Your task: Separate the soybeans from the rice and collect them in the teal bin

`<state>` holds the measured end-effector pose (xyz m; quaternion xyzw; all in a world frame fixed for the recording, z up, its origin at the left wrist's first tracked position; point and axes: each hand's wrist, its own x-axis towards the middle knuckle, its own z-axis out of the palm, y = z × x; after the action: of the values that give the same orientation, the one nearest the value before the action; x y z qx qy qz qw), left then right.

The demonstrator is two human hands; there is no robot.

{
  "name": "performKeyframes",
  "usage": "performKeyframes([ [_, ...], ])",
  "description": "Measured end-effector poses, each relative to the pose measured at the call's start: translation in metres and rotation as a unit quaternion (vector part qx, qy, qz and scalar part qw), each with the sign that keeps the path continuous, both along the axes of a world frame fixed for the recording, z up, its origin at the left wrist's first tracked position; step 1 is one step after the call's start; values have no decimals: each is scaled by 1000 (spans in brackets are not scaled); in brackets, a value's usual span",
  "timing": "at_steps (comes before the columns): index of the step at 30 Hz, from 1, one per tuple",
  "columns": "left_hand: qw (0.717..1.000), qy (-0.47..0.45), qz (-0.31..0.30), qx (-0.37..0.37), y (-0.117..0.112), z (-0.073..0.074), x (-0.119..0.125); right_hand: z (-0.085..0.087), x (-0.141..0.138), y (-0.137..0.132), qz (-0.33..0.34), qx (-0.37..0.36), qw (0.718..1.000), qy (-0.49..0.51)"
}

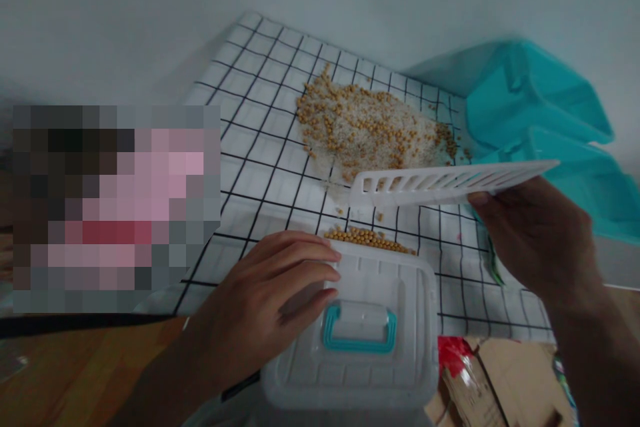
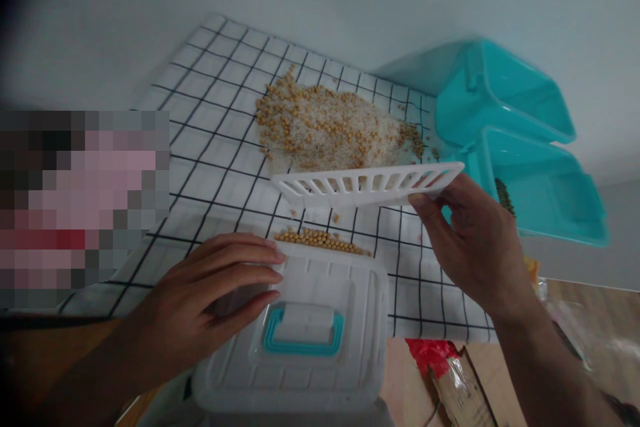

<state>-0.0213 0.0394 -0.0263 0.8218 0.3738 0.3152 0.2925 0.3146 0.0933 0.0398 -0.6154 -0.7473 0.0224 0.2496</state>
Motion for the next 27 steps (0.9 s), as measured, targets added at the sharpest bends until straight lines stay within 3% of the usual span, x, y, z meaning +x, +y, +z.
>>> performKeyframes([
  [11,1000,0,-2,-1,0,1,0,-1,-9,-2,16,5,998,60],
  [27,1000,-5,-3,2,0,1,0,-5,-1,-5,16,-20,999,27],
])
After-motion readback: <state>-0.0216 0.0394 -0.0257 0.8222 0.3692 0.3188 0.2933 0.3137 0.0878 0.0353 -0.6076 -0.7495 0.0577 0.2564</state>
